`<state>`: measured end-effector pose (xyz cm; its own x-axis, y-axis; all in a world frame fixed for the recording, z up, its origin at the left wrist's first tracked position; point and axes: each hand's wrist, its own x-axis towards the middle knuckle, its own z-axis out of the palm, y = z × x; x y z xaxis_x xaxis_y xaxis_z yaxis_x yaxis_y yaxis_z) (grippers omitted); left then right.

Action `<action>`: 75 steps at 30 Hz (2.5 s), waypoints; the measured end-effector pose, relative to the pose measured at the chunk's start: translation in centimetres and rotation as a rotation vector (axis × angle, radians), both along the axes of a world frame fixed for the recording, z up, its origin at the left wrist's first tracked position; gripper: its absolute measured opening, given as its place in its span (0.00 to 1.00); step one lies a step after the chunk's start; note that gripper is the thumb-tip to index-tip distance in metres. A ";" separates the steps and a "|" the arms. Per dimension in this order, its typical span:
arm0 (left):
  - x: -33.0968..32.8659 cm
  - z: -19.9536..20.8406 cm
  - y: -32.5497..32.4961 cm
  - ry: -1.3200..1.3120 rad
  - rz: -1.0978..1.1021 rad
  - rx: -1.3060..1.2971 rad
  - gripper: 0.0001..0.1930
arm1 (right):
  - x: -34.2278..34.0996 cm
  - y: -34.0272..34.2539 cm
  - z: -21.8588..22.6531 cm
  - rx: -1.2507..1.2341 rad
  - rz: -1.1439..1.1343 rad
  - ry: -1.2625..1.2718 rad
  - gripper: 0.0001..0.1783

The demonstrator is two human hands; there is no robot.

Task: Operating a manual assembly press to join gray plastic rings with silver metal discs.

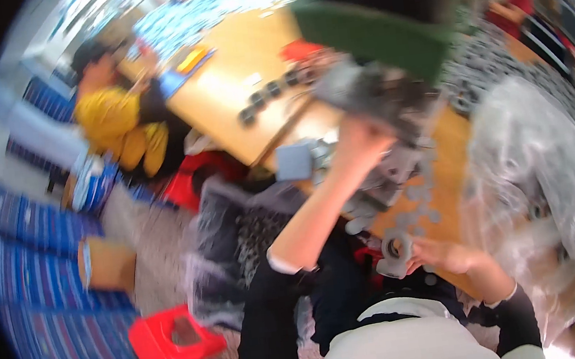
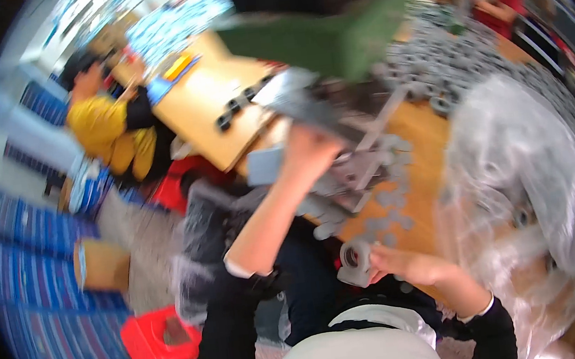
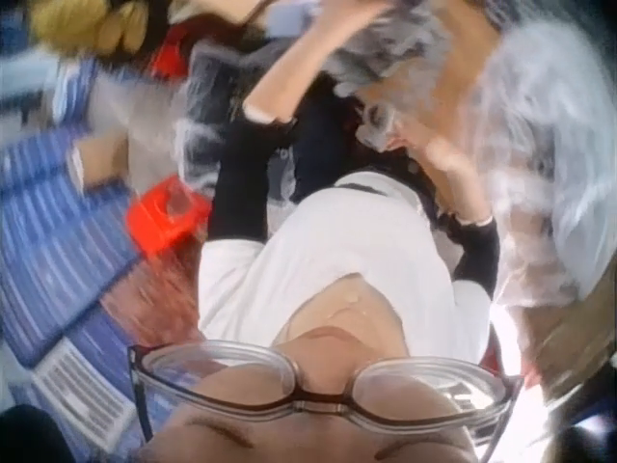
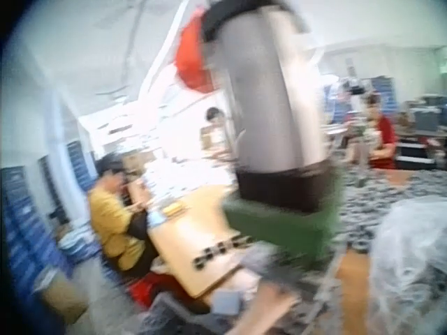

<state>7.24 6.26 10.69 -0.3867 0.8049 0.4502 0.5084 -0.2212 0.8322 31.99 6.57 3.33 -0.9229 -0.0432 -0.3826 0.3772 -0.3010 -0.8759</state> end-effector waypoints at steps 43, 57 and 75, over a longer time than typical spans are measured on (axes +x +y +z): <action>-8.5 -12.5 -14.0 0.433 0.539 -0.086 0.12 | 22.8 14.5 -5.7 1.506 -0.930 -1.006 0.23; -2.9 -4.6 -5.3 0.159 0.391 0.239 0.14 | -4.3 1.4 6.9 1.161 -0.827 0.523 0.30; -9.1 -14.2 -4.4 0.863 0.380 -0.421 0.24 | -2.5 1.4 6.9 1.004 -0.979 0.270 0.31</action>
